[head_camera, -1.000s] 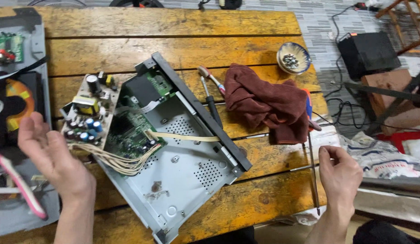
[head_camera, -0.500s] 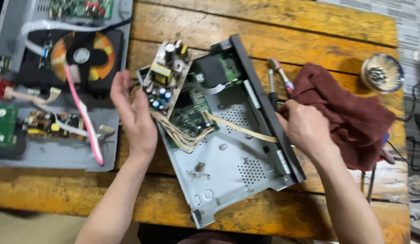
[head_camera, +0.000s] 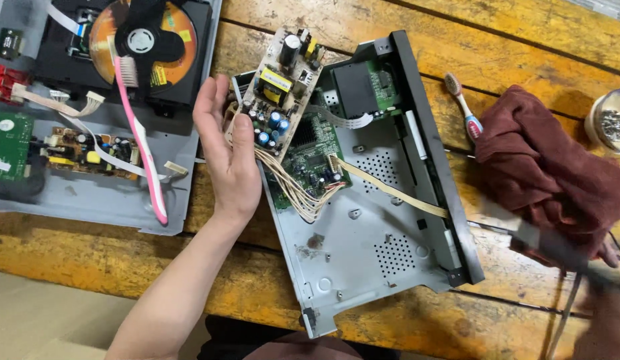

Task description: Repairing an electronic device by cleaning circuit boards with a toothbrush and using a screwdriver to disassemble components

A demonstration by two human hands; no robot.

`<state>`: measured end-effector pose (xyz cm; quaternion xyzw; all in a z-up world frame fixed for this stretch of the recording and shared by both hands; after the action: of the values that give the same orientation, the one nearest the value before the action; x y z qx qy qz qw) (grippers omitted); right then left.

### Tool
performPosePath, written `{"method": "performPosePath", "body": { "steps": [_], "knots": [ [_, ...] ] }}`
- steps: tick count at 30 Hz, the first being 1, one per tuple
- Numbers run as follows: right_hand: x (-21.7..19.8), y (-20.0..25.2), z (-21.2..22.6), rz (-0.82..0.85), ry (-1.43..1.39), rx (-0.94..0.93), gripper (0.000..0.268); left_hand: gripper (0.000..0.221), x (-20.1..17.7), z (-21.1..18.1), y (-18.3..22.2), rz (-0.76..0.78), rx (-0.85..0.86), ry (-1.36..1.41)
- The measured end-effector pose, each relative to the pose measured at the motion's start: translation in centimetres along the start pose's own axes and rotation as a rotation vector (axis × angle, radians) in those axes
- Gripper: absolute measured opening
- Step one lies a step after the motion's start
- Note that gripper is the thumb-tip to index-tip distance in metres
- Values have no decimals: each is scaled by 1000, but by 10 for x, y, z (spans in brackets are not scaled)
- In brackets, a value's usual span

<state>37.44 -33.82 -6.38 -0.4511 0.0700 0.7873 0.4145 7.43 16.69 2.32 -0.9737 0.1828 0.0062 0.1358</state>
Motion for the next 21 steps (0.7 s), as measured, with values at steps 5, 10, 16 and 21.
{"method": "performPosePath", "body": {
  "steps": [5,10,16,21],
  "knots": [
    [132,123,-62,211,-39,-219,31,54,-2,-1,0,-10,-20,18],
    [73,36,228,328,-50,-368,40,52,0,1,0,1,-21,8],
    [92,30,272,333,2,-396,24,52,0,2,0,-7,-15,5],
    [146,60,238,834,79,-328,28,54,0,1,0,-1,-34,-5]
  ]
}}
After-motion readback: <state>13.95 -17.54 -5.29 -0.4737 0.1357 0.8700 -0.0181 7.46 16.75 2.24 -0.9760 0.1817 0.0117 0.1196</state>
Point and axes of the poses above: each hand's wrist, its own y-axis away from the middle knuckle, its own x-axis out of the palm, z = x × y, the point moved 10 cm from there along -y, towards the middle knuckle, and after that the axes turned 5 degrees about -x, right-handed, at the moved point
